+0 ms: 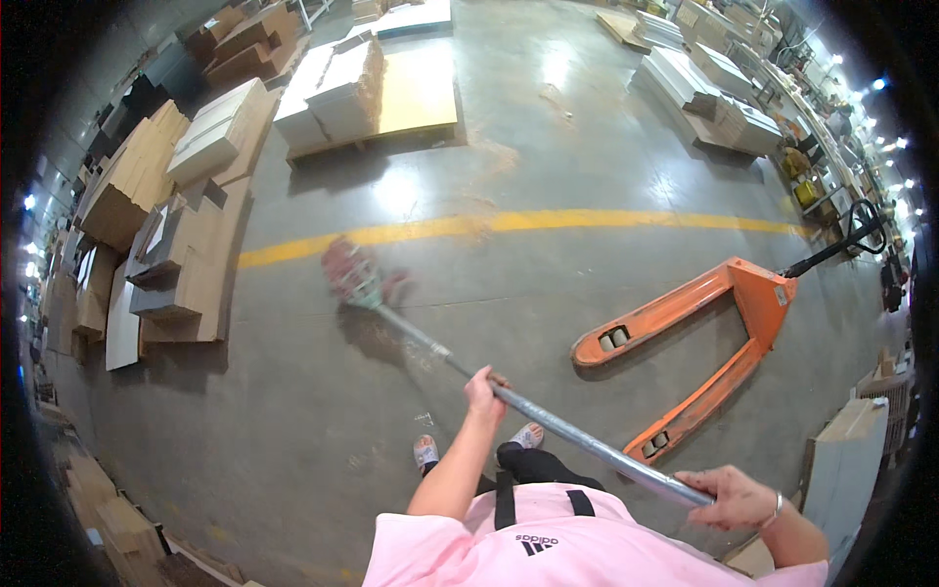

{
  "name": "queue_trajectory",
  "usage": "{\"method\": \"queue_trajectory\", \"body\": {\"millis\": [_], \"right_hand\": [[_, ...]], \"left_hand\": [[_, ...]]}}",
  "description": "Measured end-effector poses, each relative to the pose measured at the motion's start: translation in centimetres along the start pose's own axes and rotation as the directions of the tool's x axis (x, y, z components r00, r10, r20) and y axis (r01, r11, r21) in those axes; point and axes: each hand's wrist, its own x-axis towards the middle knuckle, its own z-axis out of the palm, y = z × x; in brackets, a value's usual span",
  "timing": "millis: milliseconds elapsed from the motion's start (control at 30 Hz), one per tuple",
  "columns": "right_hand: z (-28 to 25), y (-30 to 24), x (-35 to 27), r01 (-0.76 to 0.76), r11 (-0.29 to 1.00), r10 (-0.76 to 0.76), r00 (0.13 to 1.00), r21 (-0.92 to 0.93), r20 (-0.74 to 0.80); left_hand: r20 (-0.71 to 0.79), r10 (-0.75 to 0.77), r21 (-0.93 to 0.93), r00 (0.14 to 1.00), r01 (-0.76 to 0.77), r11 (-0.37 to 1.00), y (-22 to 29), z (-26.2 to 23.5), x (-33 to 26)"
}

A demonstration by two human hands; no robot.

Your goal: The person sweeps the floor with a dust mop, then maneuvers a pallet jack under a pallet of panels and pulls it across the floor.

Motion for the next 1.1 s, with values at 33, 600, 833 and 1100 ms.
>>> {"method": "queue_trajectory", "body": {"millis": [33,600,833,1100], "right_hand": [[-1.8,-0.3,0.5,-0.013,1.0,0.013,1.0,0.0,-0.001],[-7.2,0.2,10.2,0.863,0.284,-0.676,0.49,0.418,-0.551],[-11.6,2.6,5.5,0.946,0.181,-0.644,0.321,0.269,-0.695],[-14.7,-4.0,9.4,0.993,0.121,-0.668,0.072,-0.013,-0.74]], "left_hand": [[0.002,0.065,0.019,0.998,-0.066,0.998,-0.7,-1.4,-0.9],[-0.353,-0.198,-0.121,0.914,0.165,0.979,-9.9,-2.2,-2.2],[-0.16,-0.148,0.108,0.976,0.166,0.98,-16.1,13.0,4.0],[0.168,-0.205,0.265,0.964,0.156,0.952,-13.6,28.1,11.6]]}}
